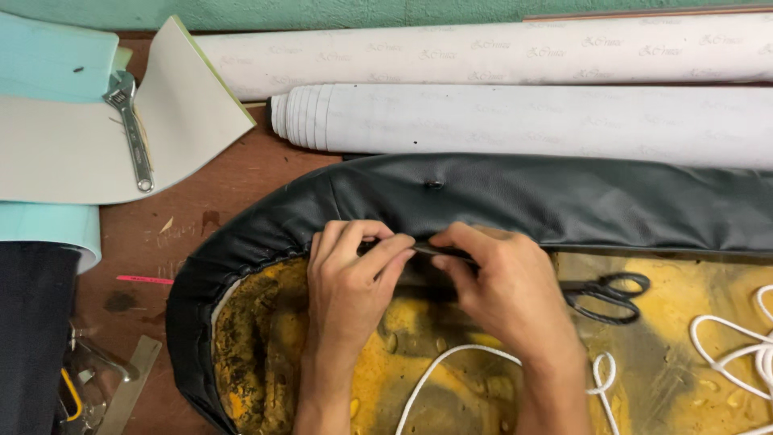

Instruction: The person threads a white cord through the edge of a black leather cover on a large piece of yellow upholstery foam and ties it securely, then works with another person to align and pull the cover over the foam.

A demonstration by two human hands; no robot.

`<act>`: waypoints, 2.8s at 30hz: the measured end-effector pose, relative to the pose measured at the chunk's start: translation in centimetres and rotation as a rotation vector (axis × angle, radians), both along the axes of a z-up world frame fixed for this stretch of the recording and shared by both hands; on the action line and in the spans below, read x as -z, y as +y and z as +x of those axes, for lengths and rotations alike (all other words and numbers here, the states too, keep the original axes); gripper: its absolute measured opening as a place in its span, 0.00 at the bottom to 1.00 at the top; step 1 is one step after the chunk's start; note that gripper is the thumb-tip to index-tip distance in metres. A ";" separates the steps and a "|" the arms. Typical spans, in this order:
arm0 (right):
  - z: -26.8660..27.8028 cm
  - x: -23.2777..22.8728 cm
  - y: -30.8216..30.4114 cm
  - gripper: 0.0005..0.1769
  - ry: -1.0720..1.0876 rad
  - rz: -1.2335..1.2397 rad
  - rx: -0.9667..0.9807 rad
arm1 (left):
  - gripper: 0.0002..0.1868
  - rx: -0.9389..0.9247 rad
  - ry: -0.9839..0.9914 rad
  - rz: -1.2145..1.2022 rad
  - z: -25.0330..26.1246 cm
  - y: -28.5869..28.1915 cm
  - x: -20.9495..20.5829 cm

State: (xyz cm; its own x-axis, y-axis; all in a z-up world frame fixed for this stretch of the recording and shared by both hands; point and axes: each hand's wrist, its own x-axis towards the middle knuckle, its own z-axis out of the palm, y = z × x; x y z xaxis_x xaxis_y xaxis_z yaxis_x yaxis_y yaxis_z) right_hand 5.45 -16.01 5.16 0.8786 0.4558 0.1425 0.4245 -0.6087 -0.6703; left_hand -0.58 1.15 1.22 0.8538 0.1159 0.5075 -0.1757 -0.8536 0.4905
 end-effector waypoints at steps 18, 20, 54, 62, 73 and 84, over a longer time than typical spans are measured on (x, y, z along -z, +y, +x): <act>0.5 0.2 0.2 0.14 0.205 0.080 0.050 | 0.08 -0.036 0.032 -0.063 -0.1 -0.1 -0.7; 0.5 0.2 0.2 0.14 0.216 0.061 0.054 | 0.09 -0.026 0.039 -0.087 -0.2 -0.1 -0.7; 0.6 1.3 1.0 0.13 0.174 0.088 -0.035 | 0.08 -0.063 0.179 -0.233 -0.3 -1.0 -1.7; 0.8 1.2 1.0 0.12 0.230 0.054 -0.064 | 0.08 -0.052 0.181 -0.209 -0.1 -1.0 -1.8; 0.9 1.4 1.0 0.09 0.177 0.023 -0.095 | 0.09 -0.051 0.144 -0.247 -0.3 -0.8 -1.7; 1.1 2.0 0.9 0.13 0.240 0.206 -0.072 | 0.08 -0.077 0.183 -0.230 -0.3 -0.3 -1.6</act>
